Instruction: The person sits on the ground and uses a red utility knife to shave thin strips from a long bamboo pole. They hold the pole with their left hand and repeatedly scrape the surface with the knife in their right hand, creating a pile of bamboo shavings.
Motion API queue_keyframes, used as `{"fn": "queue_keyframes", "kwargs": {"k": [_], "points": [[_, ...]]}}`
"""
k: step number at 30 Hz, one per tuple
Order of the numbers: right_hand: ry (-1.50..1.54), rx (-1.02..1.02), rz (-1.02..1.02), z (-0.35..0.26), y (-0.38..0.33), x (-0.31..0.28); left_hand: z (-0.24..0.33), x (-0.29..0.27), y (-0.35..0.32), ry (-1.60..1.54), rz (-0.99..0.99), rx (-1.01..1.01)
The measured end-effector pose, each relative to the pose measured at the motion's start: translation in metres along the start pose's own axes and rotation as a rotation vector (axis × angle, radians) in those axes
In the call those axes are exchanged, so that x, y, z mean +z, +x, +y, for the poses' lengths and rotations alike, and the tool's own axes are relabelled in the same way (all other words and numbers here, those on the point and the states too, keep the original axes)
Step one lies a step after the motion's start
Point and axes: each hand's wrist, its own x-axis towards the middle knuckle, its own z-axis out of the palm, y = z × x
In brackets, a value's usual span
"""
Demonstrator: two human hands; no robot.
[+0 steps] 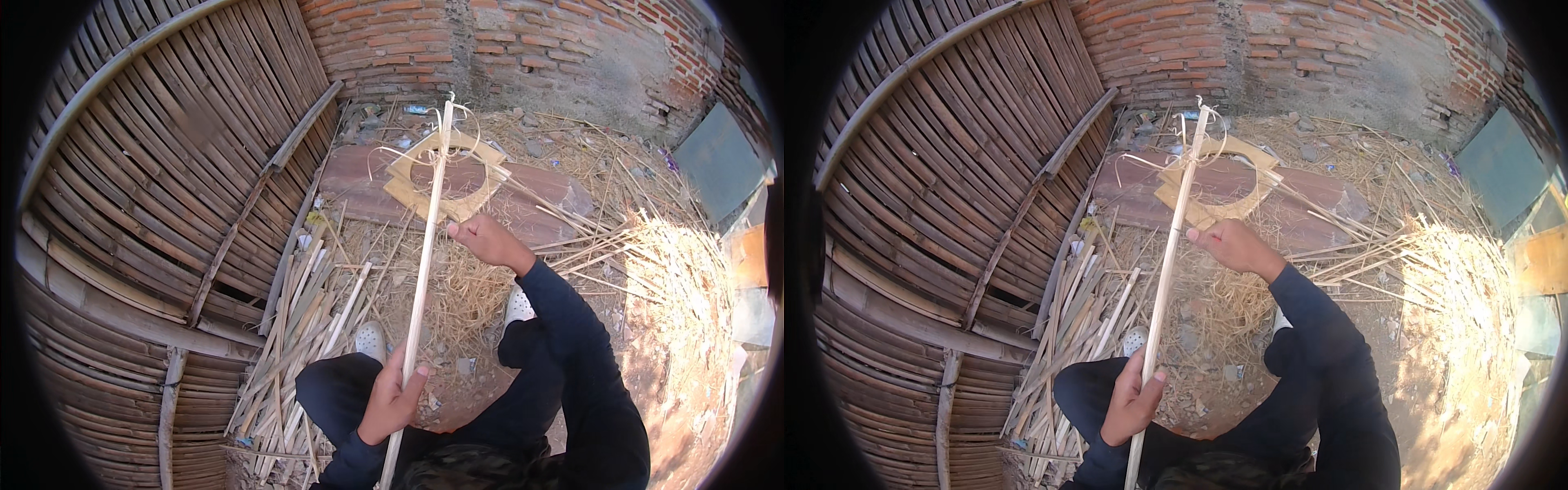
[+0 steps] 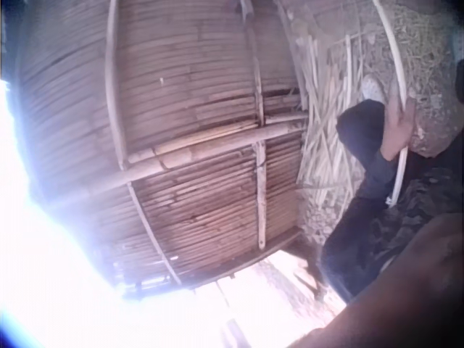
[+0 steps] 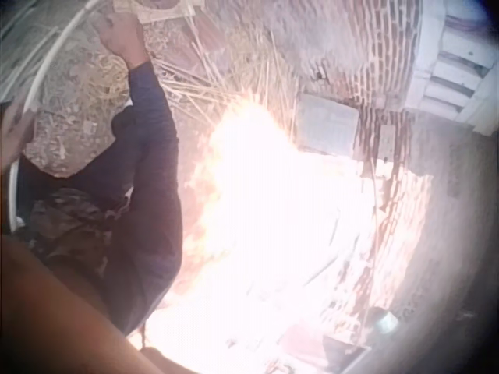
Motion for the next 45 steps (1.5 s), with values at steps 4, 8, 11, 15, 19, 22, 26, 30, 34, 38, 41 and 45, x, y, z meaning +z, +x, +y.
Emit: {"fn": "queue_keyframes", "kwargs": {"k": [4,8,11,15,19,22,26,30,34,38,41,45], "points": [[-0.424,-0.311,0.079,-0.058,-0.03,0.026,0.024,-0.006,0.012,-0.099,0.023,-0.085],[-0.435,-0.409,0.199,-0.067,-0.031,0.031,0.029,-0.005,0.014,0.092,0.042,0.055],[-0.482,-0.414,0.27,-0.051,-0.019,0.026,0.048,0.001,0.011,0.064,0.018,-0.062],[-0.525,-0.412,0.329,-0.044,-0.014,0.028,0.043,0.003,0.008,0.027,0.036,-0.109],[-0.551,-0.363,0.428,-0.028,0.0,0.015,0.045,0.002,0.008,0.089,-0.012,-0.13],[-0.557,-0.138,0.484,-0.003,0.015,-0.004,0.039,0.009,0.001,0.139,-0.023,-0.075],[-0.555,-0.024,0.475,0.026,0.023,-0.019,0.02,0.015,-0.009,0.21,-0.037,-0.055],[-0.513,0.229,0.517,0.042,0.036,-0.037,0.019,0.016,-0.015,0.182,-0.058,-0.128],[-0.61,0.157,0.449,0.062,0.029,-0.038,-0.011,0.017,-0.012,0.244,-0.016,0.116],[-0.412,0.232,0.484,0.018,0.028,-0.032,0.007,0.009,-0.013,-0.033,-0.037,-0.169],[-0.452,0.008,0.212,-0.004,0.012,-0.008,0.024,0.009,-0.004,-0.155,0.046,-0.261],[-0.432,-0.28,0.015,-0.063,-0.027,0.04,0.029,-0.002,0.004,-0.147,0.115,-0.241]]}}
